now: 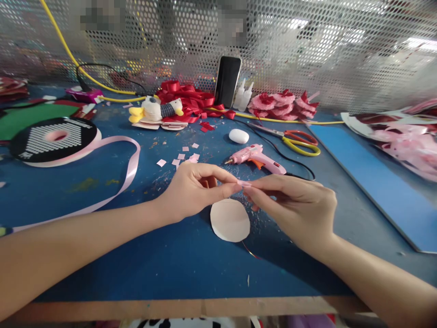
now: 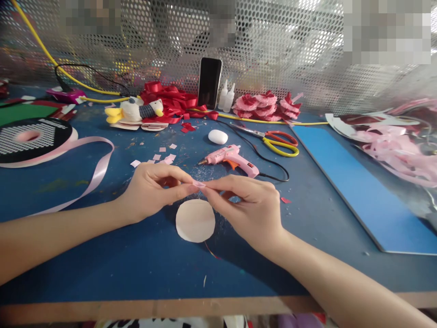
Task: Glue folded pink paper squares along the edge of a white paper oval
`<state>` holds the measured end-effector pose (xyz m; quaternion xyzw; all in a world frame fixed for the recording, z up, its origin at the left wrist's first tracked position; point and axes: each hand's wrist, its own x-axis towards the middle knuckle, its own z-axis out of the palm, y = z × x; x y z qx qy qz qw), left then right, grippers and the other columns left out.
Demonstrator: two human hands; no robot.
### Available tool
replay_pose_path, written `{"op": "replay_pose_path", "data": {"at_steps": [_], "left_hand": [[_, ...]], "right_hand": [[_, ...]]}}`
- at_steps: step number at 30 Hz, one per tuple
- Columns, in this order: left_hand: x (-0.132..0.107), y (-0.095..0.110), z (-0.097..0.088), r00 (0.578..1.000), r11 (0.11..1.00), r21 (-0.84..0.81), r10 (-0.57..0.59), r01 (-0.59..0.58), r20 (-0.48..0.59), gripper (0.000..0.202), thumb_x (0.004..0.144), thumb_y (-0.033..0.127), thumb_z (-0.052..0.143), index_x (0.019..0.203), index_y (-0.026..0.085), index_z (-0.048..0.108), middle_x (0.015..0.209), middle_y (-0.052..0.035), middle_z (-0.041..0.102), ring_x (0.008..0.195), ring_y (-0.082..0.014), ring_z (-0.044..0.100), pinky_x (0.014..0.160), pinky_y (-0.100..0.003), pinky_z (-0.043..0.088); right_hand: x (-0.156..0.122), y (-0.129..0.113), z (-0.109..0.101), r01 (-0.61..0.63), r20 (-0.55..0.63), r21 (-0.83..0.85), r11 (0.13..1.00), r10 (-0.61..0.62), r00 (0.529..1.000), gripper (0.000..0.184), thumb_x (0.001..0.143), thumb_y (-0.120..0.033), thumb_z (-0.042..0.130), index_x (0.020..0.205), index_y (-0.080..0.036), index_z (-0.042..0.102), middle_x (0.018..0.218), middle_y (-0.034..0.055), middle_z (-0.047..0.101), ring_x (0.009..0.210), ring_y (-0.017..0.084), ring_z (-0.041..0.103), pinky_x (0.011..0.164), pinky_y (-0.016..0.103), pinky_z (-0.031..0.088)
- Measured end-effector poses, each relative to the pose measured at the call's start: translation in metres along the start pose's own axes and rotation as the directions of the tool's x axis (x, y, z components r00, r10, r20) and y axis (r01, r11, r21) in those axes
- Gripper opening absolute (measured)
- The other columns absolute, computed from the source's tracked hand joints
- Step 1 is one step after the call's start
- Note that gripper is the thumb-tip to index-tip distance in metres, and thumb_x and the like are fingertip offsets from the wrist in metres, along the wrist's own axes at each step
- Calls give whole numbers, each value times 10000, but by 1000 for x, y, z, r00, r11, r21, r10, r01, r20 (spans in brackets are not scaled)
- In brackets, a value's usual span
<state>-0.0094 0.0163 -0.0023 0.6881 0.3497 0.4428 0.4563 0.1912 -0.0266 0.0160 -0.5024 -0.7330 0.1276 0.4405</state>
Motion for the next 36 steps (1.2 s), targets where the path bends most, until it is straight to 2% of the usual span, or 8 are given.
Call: {"op": "replay_pose_path", "data": {"at_steps": [6,13,20,25,28,30,33,36], "left_hand": [[-2,-1,0,1000,995,99,23,-24,9,110,818,300,757,823,197,795,570,27,637,478,-66,466,423,-182,352],[-3,0,1,998,980,191,55,-61,40,54,811,229,730,814,198,774,588,49,648,478,-58,469,440,-175,358],[-2,6,3,980,876,439,185,-199,75,83,758,95,703,756,171,738,672,58,715,523,-52,535,542,-184,412],[-6,14,7,983,817,547,146,-184,112,184,810,93,643,899,162,789,720,14,754,570,-102,603,573,-236,437],[-7,15,6,975,833,510,152,-215,163,205,845,112,603,911,144,794,683,-8,737,570,-119,611,572,-250,449],[-5,14,4,975,882,429,122,-193,188,193,862,134,595,887,139,787,664,-9,725,563,-114,606,554,-238,449],[1,9,-1,986,977,214,-38,3,161,179,906,206,593,891,147,762,728,-4,742,526,-84,579,502,-203,447],[8,3,-2,968,977,-5,-209,212,137,190,914,306,641,918,146,744,813,-13,757,484,-53,539,448,-174,439]], "right_hand": [[1,1,0,94,19,-101,990,-92,996,79,852,-247,730,805,-308,752,704,-46,757,506,101,614,433,254,456],[4,4,-1,211,76,-179,961,-200,977,99,862,-197,705,815,-278,739,676,-58,741,477,75,590,436,225,437],[4,11,3,303,129,-194,933,-282,951,114,862,-123,682,840,-229,719,726,-48,752,576,88,665,545,201,513],[1,18,6,342,115,-283,896,-322,940,86,871,-120,679,860,-192,723,748,-12,763,619,108,694,584,215,533],[1,21,6,380,124,-303,874,-360,925,93,876,-107,671,857,-185,719,770,4,773,646,126,710,590,236,537],[2,20,6,388,121,-306,870,-368,922,104,884,-111,663,862,-198,715,777,-1,775,646,127,710,585,242,536],[5,15,4,360,65,-318,877,-358,931,97,891,-140,669,871,-223,715,743,-24,762,570,98,667,543,230,516],[7,12,2,339,18,-309,888,-351,936,81,893,-161,681,861,-231,707,725,-35,753,495,72,607,498,224,493]]}}
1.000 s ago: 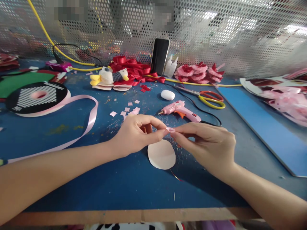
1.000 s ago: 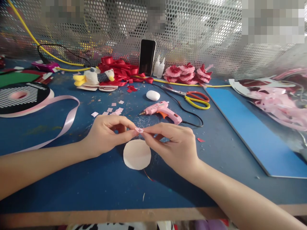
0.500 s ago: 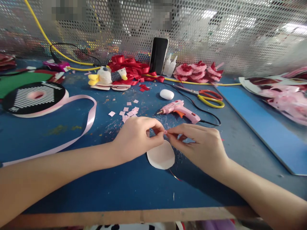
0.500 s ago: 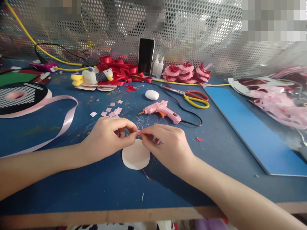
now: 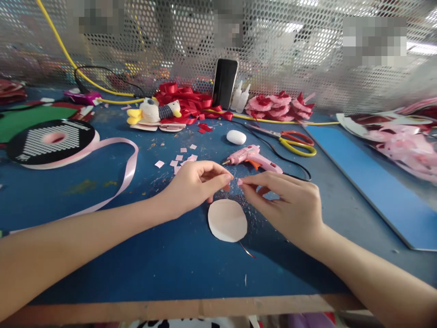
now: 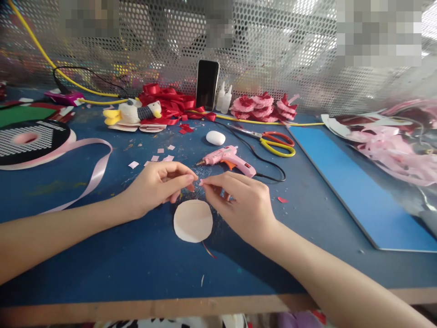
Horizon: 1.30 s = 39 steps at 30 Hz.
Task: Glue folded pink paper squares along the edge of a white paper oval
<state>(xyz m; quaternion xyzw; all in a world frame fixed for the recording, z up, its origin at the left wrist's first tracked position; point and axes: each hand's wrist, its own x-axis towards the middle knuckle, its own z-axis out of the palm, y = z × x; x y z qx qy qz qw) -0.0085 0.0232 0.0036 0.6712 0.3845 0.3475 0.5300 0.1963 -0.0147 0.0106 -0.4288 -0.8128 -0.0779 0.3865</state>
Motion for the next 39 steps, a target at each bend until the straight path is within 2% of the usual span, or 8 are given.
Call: {"op": "replay_pose_path", "data": {"at_steps": [6,14,19,22,25,32,36,39], "left_hand": [[4,-5,-1,992,986,-144,-67,82,111,179,876,315,720,927,156,783,805,-22,764,489,-32,522,400,-133,382],[6,-5,-5,978,958,-241,-113,154,174,60,753,176,808,801,173,774,698,19,728,507,-32,522,437,-120,411],[10,-4,-5,959,955,-214,-152,205,237,38,752,136,768,759,159,738,648,33,688,489,-26,503,443,-124,403],[11,-2,-4,956,956,-199,-165,216,242,41,761,132,732,730,151,712,599,47,638,477,-26,484,439,-129,390],[10,-1,-4,952,957,-193,-163,217,260,43,740,115,716,714,149,706,591,44,620,498,-38,487,445,-139,394],[10,-3,-8,936,967,-132,-168,218,310,20,734,171,724,753,164,720,612,39,640,497,-55,500,466,-168,407],[10,-4,-8,940,971,-111,-172,212,295,64,769,223,716,764,159,709,618,34,641,469,-50,482,452,-176,376],[5,-5,-5,977,990,-63,-115,128,182,129,804,289,722,814,160,715,648,26,653,474,-57,493,453,-185,387]], "right_hand": [[-1,3,0,72,-8,46,996,-72,997,110,894,-144,692,888,-252,711,780,-29,773,635,115,704,594,244,561],[-1,4,-2,119,2,122,985,-120,993,153,880,-100,700,927,-241,734,819,-16,780,710,124,730,668,235,594],[-1,4,-1,148,42,170,974,-157,987,165,897,-93,676,936,-245,727,842,-23,781,742,119,732,705,235,604],[-2,4,2,91,53,178,980,-102,993,156,887,-148,708,1012,-240,716,874,-5,774,719,118,717,667,236,601],[-2,4,2,69,104,227,971,-95,990,292,851,-215,754,1134,-226,685,950,38,762,766,150,718,641,261,602],[2,2,0,70,135,318,945,-119,984,174,885,-125,658,988,-253,714,865,13,759,792,151,720,695,284,610],[2,3,0,26,117,310,950,-66,991,133,889,-142,683,926,-259,734,810,-8,758,714,131,699,649,273,587],[3,2,-1,-69,125,259,964,37,991,108,880,-164,703,866,-264,744,783,-23,766,640,120,683,580,256,564]]}}
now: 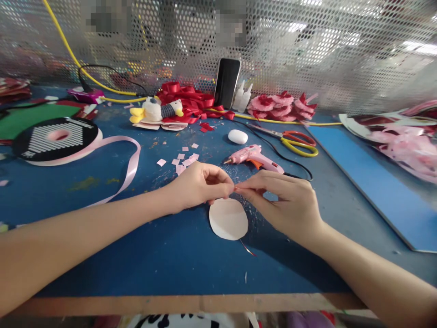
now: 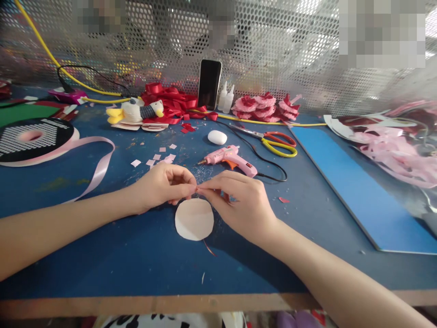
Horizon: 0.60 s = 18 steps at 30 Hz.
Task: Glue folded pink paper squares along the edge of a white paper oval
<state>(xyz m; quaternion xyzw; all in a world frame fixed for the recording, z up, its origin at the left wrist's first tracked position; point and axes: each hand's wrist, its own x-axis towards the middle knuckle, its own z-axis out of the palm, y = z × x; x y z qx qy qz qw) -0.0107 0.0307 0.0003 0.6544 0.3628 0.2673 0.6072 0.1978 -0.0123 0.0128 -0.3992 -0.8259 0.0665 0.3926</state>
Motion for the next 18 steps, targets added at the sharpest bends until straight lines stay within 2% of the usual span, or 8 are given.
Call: {"op": "replay_pose_path", "data": {"at_steps": [2,4,7,9,12,16,18], "left_hand": [[-4,-1,3,989,989,114,110,-98,-98,166,837,332,710,862,169,732,646,25,654,491,-66,511,467,-189,399],[-8,-2,6,961,949,252,230,-187,-154,173,873,344,682,887,184,746,634,29,649,515,-72,525,490,-191,405],[-12,-2,11,915,869,420,361,-260,-180,122,887,284,648,867,197,730,660,31,655,556,-79,539,533,-193,422],[-13,-2,13,898,822,496,406,-278,-170,77,866,231,635,830,191,690,701,28,666,585,-84,552,558,-198,431],[-11,-3,13,909,815,520,387,-257,-156,62,859,213,608,807,184,625,747,24,665,603,-87,557,572,-205,429],[-7,-5,7,935,907,392,263,-155,-238,113,915,276,556,860,186,596,724,28,615,558,-87,537,549,-217,421],[-5,-5,4,937,943,309,212,-122,-277,142,936,310,539,894,185,590,657,45,562,513,-86,506,522,-221,405]], "right_hand": [[1,-1,0,-94,-3,1,996,94,996,108,867,-174,717,812,-262,747,757,-31,771,592,117,677,525,240,549],[1,-3,0,-188,6,37,982,188,982,109,859,-194,725,772,-254,751,734,-31,774,563,118,680,483,225,537],[0,-4,1,-277,28,106,955,276,961,96,858,-229,731,770,-238,770,719,-19,777,562,128,696,463,213,540],[0,-4,2,-308,58,138,941,302,951,86,856,-243,733,788,-235,786,722,-12,780,577,137,707,471,215,548],[-1,-2,4,-338,113,128,932,325,939,89,853,-292,740,874,-233,803,791,2,795,604,138,707,499,227,562],[1,6,1,-311,117,-2,950,309,944,333,825,-381,766,1105,-201,758,796,10,780,555,118,645,508,253,554],[2,9,-2,-256,170,-19,967,255,952,402,832,-403,756,1174,-198,715,851,21,777,616,130,659,517,258,549]]}}
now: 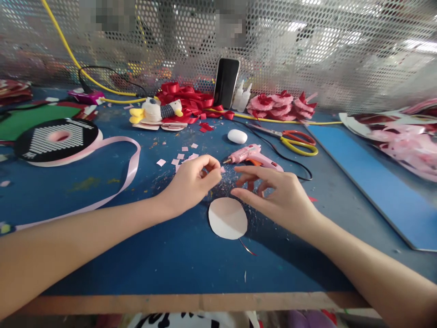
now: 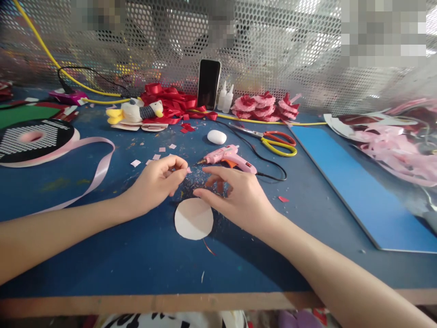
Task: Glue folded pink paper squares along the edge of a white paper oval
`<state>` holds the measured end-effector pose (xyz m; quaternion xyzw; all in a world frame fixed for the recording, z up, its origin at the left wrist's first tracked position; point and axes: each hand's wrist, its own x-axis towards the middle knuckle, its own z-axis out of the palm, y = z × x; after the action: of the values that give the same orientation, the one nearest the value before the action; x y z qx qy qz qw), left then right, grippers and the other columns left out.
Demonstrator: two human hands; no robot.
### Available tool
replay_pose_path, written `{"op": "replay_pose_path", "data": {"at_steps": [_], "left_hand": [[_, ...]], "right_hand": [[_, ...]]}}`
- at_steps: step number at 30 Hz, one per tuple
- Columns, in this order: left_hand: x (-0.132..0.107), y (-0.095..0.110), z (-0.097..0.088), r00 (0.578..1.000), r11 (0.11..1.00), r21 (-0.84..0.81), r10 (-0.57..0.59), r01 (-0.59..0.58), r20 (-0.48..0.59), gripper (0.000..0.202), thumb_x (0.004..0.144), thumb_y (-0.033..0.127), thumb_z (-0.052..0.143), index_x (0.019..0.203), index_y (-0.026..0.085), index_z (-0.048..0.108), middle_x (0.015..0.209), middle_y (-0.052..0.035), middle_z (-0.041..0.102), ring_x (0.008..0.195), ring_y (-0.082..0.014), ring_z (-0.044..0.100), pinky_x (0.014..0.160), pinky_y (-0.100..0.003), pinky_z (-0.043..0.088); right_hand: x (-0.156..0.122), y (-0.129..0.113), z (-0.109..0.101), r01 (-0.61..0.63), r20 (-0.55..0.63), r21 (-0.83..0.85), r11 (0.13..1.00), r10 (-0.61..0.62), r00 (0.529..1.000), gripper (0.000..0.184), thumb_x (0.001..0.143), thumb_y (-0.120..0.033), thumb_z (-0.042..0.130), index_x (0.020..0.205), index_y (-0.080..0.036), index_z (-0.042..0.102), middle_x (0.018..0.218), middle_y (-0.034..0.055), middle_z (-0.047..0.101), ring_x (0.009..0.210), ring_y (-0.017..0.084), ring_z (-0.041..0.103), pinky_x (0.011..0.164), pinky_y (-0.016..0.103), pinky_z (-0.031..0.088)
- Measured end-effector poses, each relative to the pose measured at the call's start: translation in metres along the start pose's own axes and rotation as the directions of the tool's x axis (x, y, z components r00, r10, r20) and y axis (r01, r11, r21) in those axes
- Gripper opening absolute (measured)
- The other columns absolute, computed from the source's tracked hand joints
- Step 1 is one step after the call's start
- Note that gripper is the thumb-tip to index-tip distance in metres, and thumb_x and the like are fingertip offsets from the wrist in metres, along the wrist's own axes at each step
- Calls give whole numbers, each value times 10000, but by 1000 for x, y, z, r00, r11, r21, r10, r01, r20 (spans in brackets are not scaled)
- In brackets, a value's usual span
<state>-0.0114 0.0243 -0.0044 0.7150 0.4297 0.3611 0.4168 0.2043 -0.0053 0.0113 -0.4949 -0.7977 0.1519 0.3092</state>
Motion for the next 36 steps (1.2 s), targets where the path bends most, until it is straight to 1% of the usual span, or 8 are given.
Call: {"op": "replay_pose_path", "data": {"at_steps": [6,9,14,18,24,27,31,36], "left_hand": [[5,-1,0,996,978,-197,-77,65,-53,189,971,358,518,914,185,569,562,76,456,450,-77,424,464,-222,339],[6,-1,1,993,967,-245,-92,72,-74,178,972,352,522,909,191,562,553,81,436,431,-74,398,458,-229,327],[6,-2,2,995,967,-242,-95,82,-43,148,966,330,507,925,195,553,559,79,439,438,-78,394,461,-233,325],[5,-4,2,995,962,-259,-99,90,-22,120,957,303,499,914,199,544,576,78,441,454,-75,385,460,-223,315],[6,-7,2,997,966,-246,-81,76,-11,148,912,326,593,873,183,598,634,64,465,504,-69,376,473,-217,309],[5,-5,3,999,979,-199,-43,47,24,174,884,335,631,836,167,636,670,44,530,549,-72,419,505,-212,333],[4,-1,4,989,977,-200,-41,69,141,168,866,321,625,838,160,664,670,40,561,545,-75,437,505,-210,346],[4,1,4,978,974,-217,-17,63,207,161,872,307,619,845,154,662,640,52,546,536,-70,447,497,-198,354]], "right_hand": [[-3,-4,-8,292,343,-11,956,-271,899,788,607,-522,900,1254,-201,584,1205,105,689,1102,269,648,917,418,578],[-5,-4,-4,292,362,-47,955,-256,896,647,691,-442,868,1216,-216,564,1209,100,674,1112,268,633,943,438,560],[-1,3,3,278,256,-40,960,-259,931,591,793,-400,802,1297,-223,551,1274,106,669,1206,282,611,995,459,540],[7,14,0,261,13,-3,965,-261,965,67,907,-225,665,963,-250,692,995,40,751,993,217,687,926,424,555],[16,30,-12,151,-241,-110,982,-174,955,214,823,-232,768,694,-223,596,763,13,686,765,181,646,705,349,534],[16,23,-14,187,-225,-65,980,-197,954,202,799,-275,802,730,-220,621,823,29,693,784,183,658,704,348,538],[11,7,-7,428,-139,-126,895,-443,885,328,825,-294,783,1141,-250,707,1055,82,693,1026,246,654,883,435,545],[5,1,4,464,-227,-250,850,-517,825,128,835,-167,746,945,-233,749,902,63,700,916,228,617,832,425,539]]}}
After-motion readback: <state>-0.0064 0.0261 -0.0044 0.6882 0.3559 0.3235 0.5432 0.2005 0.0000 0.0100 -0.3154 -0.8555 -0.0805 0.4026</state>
